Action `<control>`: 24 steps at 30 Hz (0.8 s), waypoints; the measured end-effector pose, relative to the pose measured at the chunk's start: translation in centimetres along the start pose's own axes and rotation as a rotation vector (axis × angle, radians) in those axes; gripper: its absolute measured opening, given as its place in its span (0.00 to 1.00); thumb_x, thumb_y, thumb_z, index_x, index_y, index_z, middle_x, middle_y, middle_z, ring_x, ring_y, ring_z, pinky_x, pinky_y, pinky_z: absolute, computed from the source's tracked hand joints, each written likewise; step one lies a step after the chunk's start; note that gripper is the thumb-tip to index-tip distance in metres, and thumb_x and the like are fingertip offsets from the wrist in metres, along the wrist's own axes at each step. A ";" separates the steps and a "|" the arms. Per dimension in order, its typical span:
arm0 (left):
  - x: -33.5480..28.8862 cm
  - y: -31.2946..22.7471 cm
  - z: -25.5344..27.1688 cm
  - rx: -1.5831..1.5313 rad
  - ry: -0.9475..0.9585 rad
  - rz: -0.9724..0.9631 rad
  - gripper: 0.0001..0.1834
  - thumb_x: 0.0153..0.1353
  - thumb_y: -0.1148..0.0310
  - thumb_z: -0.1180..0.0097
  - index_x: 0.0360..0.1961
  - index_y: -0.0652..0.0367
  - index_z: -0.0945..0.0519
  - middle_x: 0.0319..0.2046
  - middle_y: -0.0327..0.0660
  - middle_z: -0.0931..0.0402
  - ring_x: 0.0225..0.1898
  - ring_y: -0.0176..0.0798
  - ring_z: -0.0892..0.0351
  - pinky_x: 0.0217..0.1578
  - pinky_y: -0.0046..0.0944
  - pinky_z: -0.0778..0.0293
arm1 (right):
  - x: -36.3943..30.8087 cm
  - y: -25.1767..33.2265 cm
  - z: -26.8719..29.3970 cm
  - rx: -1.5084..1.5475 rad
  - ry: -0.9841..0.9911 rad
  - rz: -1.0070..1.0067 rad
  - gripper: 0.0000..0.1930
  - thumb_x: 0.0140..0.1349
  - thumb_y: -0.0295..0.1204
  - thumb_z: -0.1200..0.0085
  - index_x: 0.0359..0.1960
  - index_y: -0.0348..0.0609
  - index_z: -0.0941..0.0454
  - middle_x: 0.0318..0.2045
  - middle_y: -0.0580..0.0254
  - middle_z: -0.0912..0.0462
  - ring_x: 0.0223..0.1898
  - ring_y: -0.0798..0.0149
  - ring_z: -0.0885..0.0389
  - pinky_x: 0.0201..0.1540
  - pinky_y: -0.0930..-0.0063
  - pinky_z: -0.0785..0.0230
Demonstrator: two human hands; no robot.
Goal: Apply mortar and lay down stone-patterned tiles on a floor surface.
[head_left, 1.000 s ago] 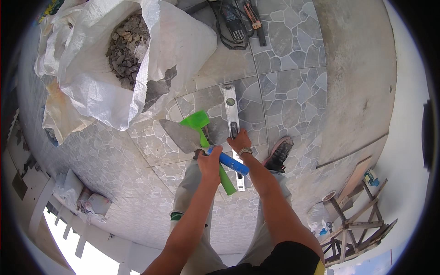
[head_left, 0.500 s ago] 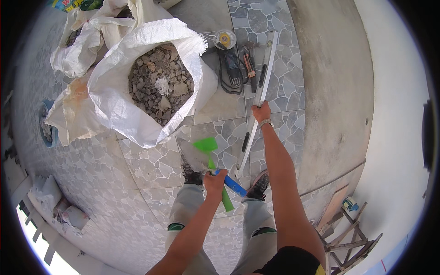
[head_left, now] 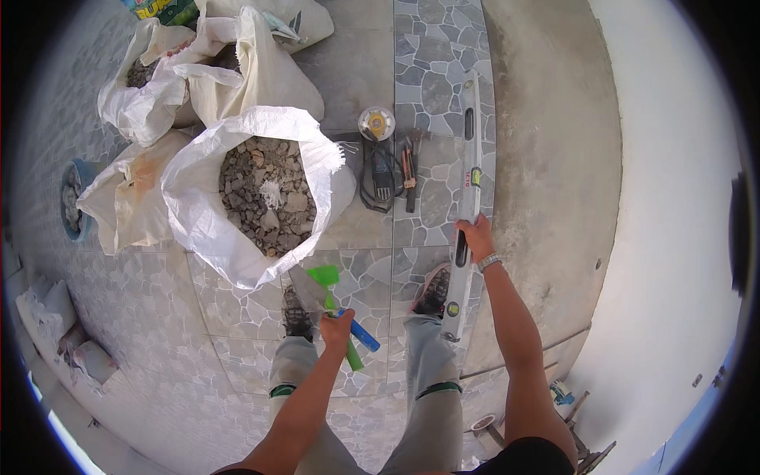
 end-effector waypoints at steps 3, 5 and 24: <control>0.3 0.7 0.1 0.065 -0.085 -0.003 0.26 0.41 0.58 0.32 0.34 0.69 0.24 0.27 0.46 0.22 0.26 0.42 0.23 0.30 0.42 0.27 | 7.3 3.8 -2.4 -0.250 0.013 0.119 0.23 0.49 0.27 0.38 0.48 0.33 0.28 0.31 0.58 0.19 0.32 0.60 0.19 0.39 0.66 0.25; -1.1 2.0 -1.2 0.070 -0.103 0.013 0.25 0.42 0.60 0.32 0.35 0.68 0.24 0.26 0.44 0.23 0.25 0.39 0.24 0.29 0.40 0.28 | 11.0 5.6 -4.1 -0.371 0.097 0.274 0.27 0.48 0.28 0.39 0.51 0.32 0.29 0.35 0.53 0.17 0.36 0.52 0.18 0.45 0.61 0.26; -21.8 -3.5 -14.0 -0.510 0.474 0.462 0.24 0.54 0.52 0.40 0.43 0.61 0.23 0.30 0.39 0.26 0.29 0.36 0.25 0.32 0.37 0.26 | 10.2 -2.2 9.6 -0.785 0.108 -0.010 0.38 0.42 0.39 0.33 0.55 0.38 0.38 0.47 0.39 0.22 0.48 0.39 0.20 0.51 0.51 0.25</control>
Point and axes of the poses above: each hand's wrist, its own x-axis towards the middle knuckle, its own z-axis out of the back of the hand, y = z × x, the point moved 10 cm from there along x, towards the middle knuckle
